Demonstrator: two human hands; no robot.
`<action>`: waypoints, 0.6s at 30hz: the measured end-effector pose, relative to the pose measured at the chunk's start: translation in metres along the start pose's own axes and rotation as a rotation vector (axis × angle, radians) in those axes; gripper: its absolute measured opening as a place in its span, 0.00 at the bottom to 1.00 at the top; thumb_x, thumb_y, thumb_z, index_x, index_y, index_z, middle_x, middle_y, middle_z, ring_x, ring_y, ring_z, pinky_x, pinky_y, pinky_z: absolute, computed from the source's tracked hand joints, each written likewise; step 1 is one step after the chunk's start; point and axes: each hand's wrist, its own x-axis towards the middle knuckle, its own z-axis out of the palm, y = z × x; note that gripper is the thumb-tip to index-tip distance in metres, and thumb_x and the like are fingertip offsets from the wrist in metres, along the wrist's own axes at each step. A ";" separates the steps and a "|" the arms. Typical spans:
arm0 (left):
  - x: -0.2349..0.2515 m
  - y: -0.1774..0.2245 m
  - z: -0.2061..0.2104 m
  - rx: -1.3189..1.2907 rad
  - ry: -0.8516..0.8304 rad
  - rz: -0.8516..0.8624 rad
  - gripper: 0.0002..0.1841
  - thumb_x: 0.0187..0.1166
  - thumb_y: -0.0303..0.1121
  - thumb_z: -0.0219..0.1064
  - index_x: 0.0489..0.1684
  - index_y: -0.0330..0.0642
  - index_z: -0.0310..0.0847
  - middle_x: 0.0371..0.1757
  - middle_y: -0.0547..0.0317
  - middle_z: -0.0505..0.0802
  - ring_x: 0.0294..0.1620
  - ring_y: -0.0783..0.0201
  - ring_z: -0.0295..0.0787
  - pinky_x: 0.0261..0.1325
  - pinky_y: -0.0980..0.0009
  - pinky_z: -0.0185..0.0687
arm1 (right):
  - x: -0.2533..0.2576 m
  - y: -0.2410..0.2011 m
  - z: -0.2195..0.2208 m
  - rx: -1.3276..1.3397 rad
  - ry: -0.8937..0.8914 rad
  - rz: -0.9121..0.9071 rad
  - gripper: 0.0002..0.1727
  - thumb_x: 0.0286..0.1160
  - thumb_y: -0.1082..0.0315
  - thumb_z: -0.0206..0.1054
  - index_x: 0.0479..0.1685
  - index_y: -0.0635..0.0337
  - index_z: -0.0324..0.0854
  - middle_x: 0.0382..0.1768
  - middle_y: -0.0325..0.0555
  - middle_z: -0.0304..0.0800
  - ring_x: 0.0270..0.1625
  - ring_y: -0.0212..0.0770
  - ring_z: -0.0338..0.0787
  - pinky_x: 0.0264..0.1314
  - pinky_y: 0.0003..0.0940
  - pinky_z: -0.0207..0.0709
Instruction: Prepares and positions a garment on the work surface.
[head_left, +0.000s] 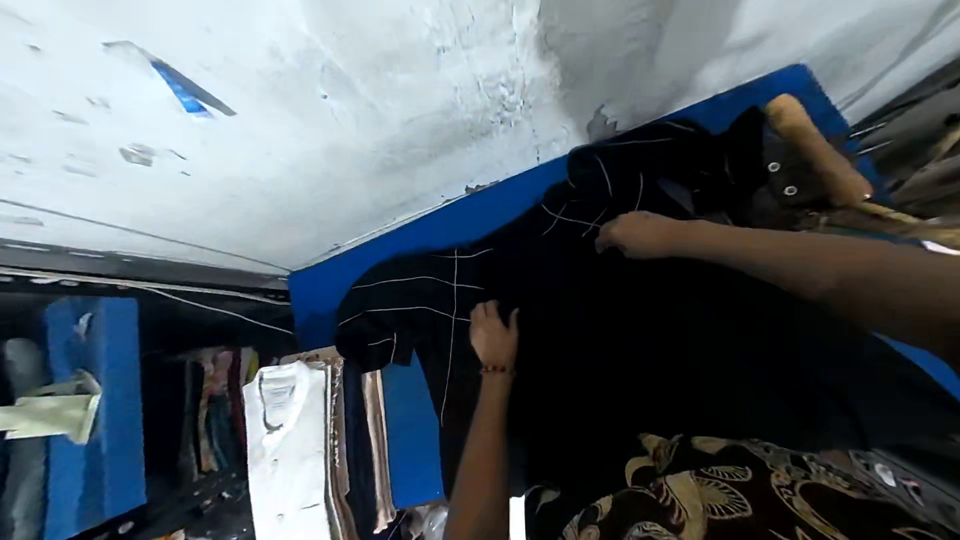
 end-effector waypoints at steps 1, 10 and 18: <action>0.001 0.002 0.009 -0.026 -0.019 -0.044 0.29 0.84 0.49 0.66 0.73 0.34 0.79 0.75 0.36 0.83 0.79 0.40 0.77 0.79 0.47 0.72 | 0.002 0.001 0.007 -0.017 -0.079 0.000 0.17 0.75 0.84 0.66 0.60 0.64 0.89 0.61 0.62 0.89 0.66 0.65 0.87 0.70 0.65 0.77; -0.017 -0.028 0.033 -0.171 0.179 -0.092 0.21 0.80 0.36 0.68 0.65 0.30 0.83 0.68 0.33 0.86 0.74 0.39 0.80 0.77 0.51 0.74 | 0.007 0.022 0.017 -0.157 -0.117 -0.198 0.08 0.74 0.80 0.72 0.49 0.72 0.89 0.61 0.65 0.82 0.65 0.64 0.84 0.67 0.56 0.80; -0.050 -0.028 -0.002 -0.447 0.401 0.004 0.13 0.85 0.26 0.61 0.54 0.25 0.86 0.50 0.36 0.94 0.53 0.47 0.94 0.62 0.53 0.85 | -0.015 -0.015 -0.048 0.252 0.178 -0.385 0.05 0.66 0.79 0.77 0.39 0.67 0.92 0.53 0.57 0.93 0.63 0.57 0.89 0.73 0.53 0.77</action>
